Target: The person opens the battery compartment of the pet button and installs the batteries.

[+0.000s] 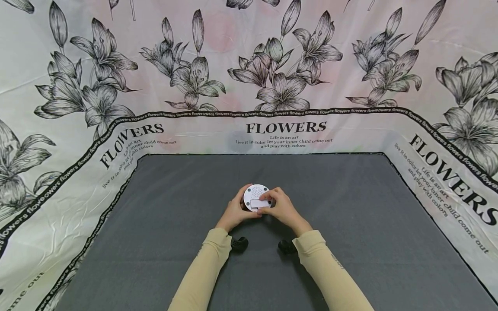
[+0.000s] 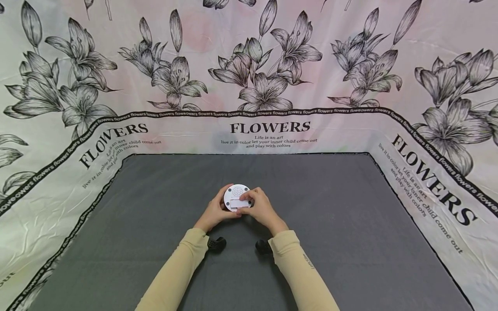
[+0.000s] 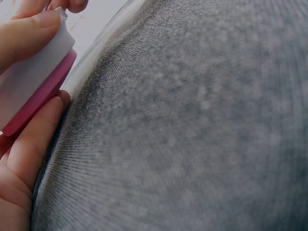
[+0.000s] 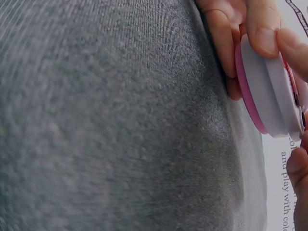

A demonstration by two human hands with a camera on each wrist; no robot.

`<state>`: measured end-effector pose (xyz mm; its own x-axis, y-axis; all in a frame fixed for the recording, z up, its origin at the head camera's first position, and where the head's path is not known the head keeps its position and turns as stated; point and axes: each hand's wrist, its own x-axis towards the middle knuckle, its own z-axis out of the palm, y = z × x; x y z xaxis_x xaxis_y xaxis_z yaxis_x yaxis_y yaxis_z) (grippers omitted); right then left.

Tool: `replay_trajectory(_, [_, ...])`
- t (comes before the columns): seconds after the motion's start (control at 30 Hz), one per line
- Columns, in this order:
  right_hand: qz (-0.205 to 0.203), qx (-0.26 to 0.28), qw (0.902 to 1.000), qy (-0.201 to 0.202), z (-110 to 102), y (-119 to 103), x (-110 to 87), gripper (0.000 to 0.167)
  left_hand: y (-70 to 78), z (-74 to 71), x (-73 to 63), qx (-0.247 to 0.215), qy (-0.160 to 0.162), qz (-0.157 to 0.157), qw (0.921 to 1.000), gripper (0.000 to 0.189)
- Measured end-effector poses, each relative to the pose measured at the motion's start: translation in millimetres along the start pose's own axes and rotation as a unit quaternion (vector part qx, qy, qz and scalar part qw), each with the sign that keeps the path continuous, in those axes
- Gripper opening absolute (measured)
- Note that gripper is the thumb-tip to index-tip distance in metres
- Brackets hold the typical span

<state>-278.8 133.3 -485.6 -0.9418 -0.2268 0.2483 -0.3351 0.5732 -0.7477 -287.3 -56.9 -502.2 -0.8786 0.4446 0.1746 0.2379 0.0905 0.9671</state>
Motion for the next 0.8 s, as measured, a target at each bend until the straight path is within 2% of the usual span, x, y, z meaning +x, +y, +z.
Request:
replay_trajectory(0.27, [-0.012,-0.005,0.9999,-0.003,-3,0,-1.0,0.03,2.6,-0.1,-0.9,0.0,0.003,-0.003,1.0,0.095])
replay_trajectory(0.53, [-0.017,-0.007,0.9996,0.023,1,-1,-0.8,0.027,1.1,0.5,-0.8,0.01,0.005,0.0,0.9999,0.094])
replay_trajectory(0.73, [-0.013,-0.001,0.9995,0.028,1,-3,-1.7,0.027,-26.6,1.9,7.4,0.01,0.02,0.003,0.9997,0.099])
replay_trajectory(0.8, [-0.009,0.007,0.9994,0.033,0,-2,-3.1,0.025,-31.3,2.1,8.6,0.013,0.022,-0.001,0.9997,0.1])
